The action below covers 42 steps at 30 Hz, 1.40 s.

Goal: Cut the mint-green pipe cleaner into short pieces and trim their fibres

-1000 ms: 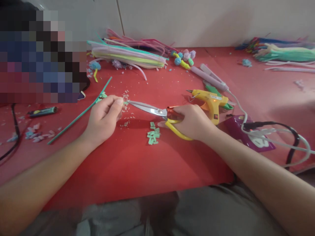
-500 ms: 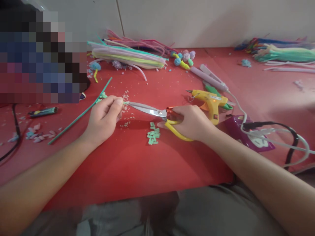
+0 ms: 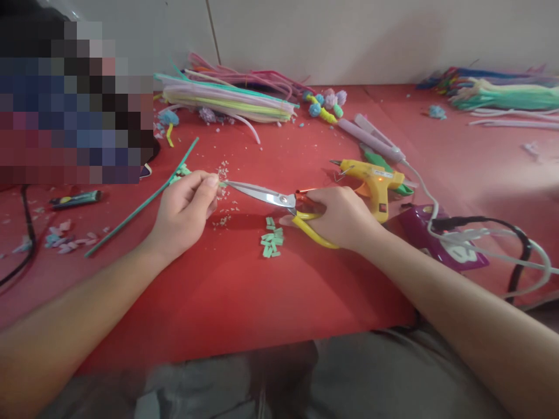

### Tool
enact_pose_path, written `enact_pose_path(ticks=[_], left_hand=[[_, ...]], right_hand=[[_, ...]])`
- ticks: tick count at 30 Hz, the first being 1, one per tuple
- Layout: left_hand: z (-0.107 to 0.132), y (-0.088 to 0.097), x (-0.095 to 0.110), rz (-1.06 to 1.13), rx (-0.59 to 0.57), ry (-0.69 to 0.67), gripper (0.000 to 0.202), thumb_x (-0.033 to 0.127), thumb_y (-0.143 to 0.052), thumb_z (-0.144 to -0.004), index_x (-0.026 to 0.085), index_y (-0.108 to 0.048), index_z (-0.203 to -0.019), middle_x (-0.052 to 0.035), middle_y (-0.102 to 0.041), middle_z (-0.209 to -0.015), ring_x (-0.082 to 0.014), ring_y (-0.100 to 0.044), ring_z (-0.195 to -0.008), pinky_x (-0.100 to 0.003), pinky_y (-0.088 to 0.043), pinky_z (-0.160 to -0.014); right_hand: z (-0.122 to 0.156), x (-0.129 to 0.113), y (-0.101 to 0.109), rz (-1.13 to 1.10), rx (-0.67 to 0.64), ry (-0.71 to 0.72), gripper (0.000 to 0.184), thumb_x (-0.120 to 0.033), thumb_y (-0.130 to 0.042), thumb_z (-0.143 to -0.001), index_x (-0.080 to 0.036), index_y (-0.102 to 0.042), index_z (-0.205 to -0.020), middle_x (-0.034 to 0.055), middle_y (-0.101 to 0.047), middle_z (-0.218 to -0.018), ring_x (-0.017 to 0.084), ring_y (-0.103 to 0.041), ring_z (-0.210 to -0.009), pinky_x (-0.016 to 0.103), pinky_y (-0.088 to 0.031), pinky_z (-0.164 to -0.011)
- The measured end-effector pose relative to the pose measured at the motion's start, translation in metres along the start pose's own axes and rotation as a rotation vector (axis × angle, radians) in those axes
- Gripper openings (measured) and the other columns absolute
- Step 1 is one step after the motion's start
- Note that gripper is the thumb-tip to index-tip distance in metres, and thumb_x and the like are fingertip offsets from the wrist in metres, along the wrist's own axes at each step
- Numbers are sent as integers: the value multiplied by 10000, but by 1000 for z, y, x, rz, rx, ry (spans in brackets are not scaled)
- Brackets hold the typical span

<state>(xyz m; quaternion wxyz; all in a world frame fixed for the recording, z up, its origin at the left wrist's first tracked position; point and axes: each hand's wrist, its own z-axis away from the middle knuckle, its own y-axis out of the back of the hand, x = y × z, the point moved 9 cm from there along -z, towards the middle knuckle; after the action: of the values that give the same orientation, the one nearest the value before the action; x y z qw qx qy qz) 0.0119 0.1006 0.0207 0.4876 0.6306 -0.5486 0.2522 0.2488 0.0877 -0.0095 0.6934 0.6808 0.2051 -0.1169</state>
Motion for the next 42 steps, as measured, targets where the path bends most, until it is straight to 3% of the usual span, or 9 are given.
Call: enact_pose_path(ticks=[22, 33, 42], left_hand=[[0, 0, -5, 50, -5, 29, 333, 327, -499, -1023, 199, -487, -715, 24, -404, -629, -102, -385, -556, -254, -323, -478], [1, 0, -4, 26, -4, 34, 316, 310, -491, -1026, 197, -506, -731, 24, -415, -623, -98, -390, -542, -247, -319, -462], [0, -1, -7, 34, -5, 49, 321, 336, -489, -1030, 196, -519, -743, 22, -423, -628, -98, -395, -544, -241, -327, -456]], right_hand=[[1, -3, 1, -19, 4, 22, 713, -819, -674, -679, -217, -301, -606, -52, -259, -585, 104, -247, -590, 305, -231, -553], [1, -4, 0, -7, -18, 29, 672, -782, -689, -682, -220, -328, -609, -38, -322, -580, 119, -286, -584, 309, -236, -552], [1, -2, 1, -2, 12, 27, 705, -814, -669, -681, -220, -299, -590, -47, -271, -567, 112, -250, -574, 314, -231, -543]])
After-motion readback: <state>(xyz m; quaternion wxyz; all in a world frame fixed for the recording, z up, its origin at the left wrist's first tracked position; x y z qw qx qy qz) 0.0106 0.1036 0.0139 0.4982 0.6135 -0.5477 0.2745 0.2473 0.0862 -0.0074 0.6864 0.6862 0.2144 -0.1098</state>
